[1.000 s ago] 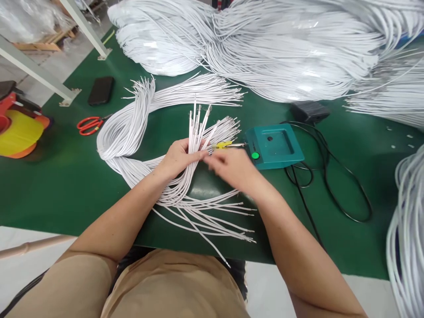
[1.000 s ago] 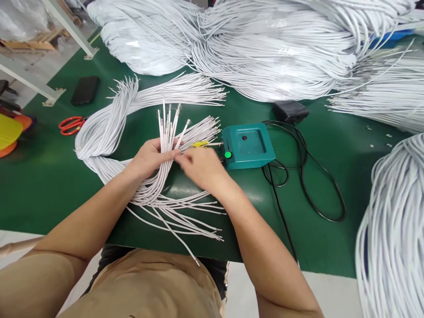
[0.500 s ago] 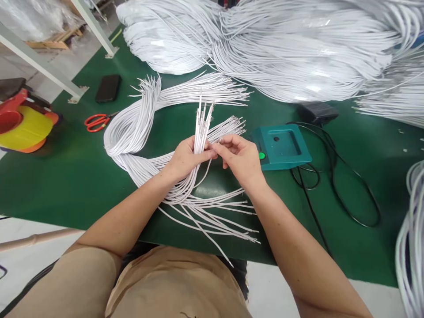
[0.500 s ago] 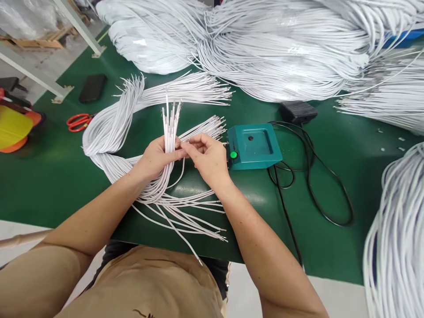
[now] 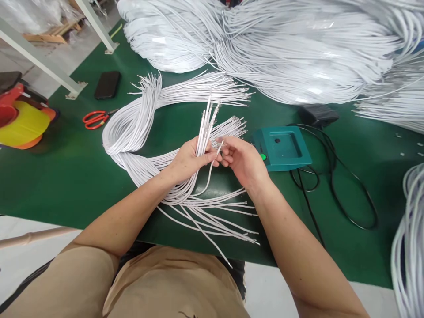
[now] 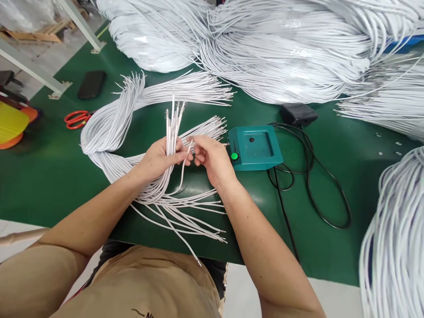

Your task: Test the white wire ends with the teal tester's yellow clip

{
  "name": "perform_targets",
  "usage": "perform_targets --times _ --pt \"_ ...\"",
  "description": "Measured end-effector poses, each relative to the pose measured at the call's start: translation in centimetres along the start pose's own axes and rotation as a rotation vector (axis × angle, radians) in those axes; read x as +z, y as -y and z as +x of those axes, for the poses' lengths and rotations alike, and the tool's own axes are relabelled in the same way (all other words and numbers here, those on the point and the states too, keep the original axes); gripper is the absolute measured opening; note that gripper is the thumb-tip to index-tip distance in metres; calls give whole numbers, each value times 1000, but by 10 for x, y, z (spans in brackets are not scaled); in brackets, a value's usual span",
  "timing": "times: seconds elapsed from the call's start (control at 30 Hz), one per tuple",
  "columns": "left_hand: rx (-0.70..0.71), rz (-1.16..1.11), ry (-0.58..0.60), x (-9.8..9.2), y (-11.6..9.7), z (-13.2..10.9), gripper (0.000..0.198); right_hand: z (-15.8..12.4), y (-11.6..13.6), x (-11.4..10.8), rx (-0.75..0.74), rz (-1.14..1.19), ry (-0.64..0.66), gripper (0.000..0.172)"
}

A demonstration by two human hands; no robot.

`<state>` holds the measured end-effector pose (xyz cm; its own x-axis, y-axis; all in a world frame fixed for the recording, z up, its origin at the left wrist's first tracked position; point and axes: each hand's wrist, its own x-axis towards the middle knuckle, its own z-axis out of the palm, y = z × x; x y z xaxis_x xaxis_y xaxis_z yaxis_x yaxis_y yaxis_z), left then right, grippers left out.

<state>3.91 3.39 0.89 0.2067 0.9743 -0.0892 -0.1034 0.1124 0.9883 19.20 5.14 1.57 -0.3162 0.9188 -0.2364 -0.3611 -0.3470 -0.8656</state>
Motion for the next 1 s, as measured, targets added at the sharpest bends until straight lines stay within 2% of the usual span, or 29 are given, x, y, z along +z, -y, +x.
perform_targets --times 0.13,0.3,0.4,0.53,0.7,0.77,0.87,0.93,1.0 --pt "20 22 74 0 4 0 36 0 1 -2 20 -55 2 31" --pt "48 41 56 -4 5 1 33 1 -2 -3 57 -26 60 41" --pt "46 37 3 -5 1 1 34 1 -2 -5 59 10 75 40" --pt "73 26 -9 -7 0 2 34 -1 -1 -4 -30 -35 2 32" --pt "34 3 90 -10 1 1 54 -4 -2 -1 -267 -448 -132 15" --pt "-22 -34 125 -11 0 1 51 -3 -4 -2 -417 -688 -185 12" --pt "-91 -119 129 -13 0 2 46 -3 -7 -3 -645 -964 -214 17" --pt "-113 -159 116 -15 1 4 47 -3 -7 -4 -672 -1004 -206 17" --pt "-122 -168 104 -16 2 5 49 -2 -5 -5 -584 -984 -178 15"
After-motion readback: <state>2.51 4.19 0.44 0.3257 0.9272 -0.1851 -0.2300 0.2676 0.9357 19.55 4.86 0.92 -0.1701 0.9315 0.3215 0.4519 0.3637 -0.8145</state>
